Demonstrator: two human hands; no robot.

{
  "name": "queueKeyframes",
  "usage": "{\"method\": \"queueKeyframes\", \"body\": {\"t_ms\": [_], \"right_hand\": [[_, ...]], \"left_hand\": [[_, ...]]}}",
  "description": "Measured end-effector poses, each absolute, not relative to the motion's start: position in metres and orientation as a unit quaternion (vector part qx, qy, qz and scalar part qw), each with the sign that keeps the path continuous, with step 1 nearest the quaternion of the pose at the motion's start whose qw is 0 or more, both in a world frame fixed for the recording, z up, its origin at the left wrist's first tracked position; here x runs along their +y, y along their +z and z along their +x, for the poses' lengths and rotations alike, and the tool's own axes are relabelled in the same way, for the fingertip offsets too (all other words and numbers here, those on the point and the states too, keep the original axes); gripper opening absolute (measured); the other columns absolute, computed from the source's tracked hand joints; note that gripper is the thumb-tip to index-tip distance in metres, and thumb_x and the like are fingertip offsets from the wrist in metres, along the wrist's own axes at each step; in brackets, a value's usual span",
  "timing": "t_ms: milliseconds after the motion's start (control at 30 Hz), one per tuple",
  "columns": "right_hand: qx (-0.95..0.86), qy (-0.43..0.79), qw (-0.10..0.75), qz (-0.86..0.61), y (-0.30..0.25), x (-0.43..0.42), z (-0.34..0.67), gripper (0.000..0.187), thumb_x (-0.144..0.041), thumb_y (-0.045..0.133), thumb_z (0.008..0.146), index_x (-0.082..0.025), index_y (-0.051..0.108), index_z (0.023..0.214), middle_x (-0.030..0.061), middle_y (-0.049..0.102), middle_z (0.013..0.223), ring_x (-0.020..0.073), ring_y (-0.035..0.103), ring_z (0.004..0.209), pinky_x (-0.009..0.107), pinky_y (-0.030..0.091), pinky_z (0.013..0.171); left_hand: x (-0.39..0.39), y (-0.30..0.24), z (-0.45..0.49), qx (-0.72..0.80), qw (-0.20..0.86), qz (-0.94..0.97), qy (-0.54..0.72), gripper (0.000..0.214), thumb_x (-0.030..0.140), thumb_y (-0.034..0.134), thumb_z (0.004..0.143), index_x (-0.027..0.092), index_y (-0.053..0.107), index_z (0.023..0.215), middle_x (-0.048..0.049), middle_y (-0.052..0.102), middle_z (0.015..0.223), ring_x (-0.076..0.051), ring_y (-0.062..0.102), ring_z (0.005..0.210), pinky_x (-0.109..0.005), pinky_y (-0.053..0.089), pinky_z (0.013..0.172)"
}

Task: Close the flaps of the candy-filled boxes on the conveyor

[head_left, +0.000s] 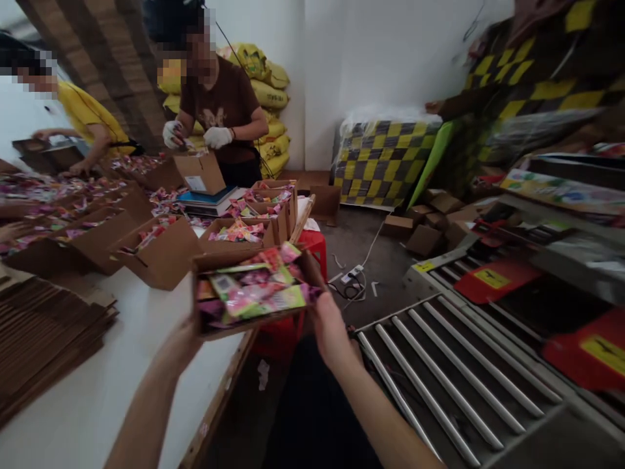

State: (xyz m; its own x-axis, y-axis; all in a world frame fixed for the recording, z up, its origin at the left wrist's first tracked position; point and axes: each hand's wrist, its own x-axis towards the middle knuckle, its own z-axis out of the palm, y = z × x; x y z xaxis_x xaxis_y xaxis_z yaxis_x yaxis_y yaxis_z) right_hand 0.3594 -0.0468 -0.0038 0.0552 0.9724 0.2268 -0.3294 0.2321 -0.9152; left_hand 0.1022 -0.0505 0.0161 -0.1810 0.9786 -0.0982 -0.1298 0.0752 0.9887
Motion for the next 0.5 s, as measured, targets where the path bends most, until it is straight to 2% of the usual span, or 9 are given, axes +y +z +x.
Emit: {"method": "queueKeyframes", "body": {"t_ms": [133, 300, 400, 500], "right_hand": [[-0.304, 0.474, 0.699, -0.440, -0.031, -0.090, 0.465, 0.067, -0.066, 0.043, 0.081, -0.018, 0.050, 0.127, 0.0116, 0.063, 0.119, 0.0273, 0.059, 0.109, 0.044, 0.048, 0.092], [-0.211, 0.281, 0.726, -0.591, -0.086, -0.172, 0.592, 0.061, -0.066, 0.048, 0.076, -0.019, 0.059, 0.115, 0.0079, 0.069, 0.104, 0.0242, 0.065, 0.096, 0.038, 0.054, 0.079], [-0.168, 0.190, 0.716, -0.651, -0.107, -0.218, 0.635, 0.061, -0.064, 0.053, 0.072, -0.019, 0.060, 0.112, 0.0076, 0.068, 0.104, 0.0243, 0.065, 0.096, 0.037, 0.054, 0.076], [-0.175, 0.148, 0.703, -0.673, -0.110, -0.246, 0.654, 0.061, -0.060, 0.058, 0.071, -0.017, 0.059, 0.115, 0.0095, 0.064, 0.116, 0.0252, 0.059, 0.109, 0.038, 0.050, 0.087]], "left_hand": [[-0.063, -0.058, 0.217, 0.510, 0.552, 0.423, 0.506, 0.073, 0.058, 0.069, 0.064, 0.020, 0.052, 0.124, -0.0126, 0.061, 0.122, -0.028, 0.057, 0.114, -0.041, 0.050, 0.092], [-0.087, -0.138, 0.375, 0.409, 0.655, 0.486, 0.409, 0.062, 0.051, 0.058, 0.078, 0.021, 0.046, 0.131, -0.0125, 0.056, 0.129, -0.025, 0.057, 0.115, -0.041, 0.048, 0.094], [-0.108, -0.140, 0.434, 0.383, 0.623, 0.562, 0.386, 0.050, 0.045, 0.056, 0.080, 0.019, 0.055, 0.122, -0.0124, 0.058, 0.127, -0.026, 0.053, 0.119, -0.046, 0.040, 0.102], [-0.124, -0.116, 0.453, 0.309, 0.545, 0.653, 0.425, 0.041, 0.039, 0.047, 0.087, 0.019, 0.057, 0.121, -0.0116, 0.052, 0.134, -0.024, 0.045, 0.128, -0.046, 0.030, 0.110]]}}
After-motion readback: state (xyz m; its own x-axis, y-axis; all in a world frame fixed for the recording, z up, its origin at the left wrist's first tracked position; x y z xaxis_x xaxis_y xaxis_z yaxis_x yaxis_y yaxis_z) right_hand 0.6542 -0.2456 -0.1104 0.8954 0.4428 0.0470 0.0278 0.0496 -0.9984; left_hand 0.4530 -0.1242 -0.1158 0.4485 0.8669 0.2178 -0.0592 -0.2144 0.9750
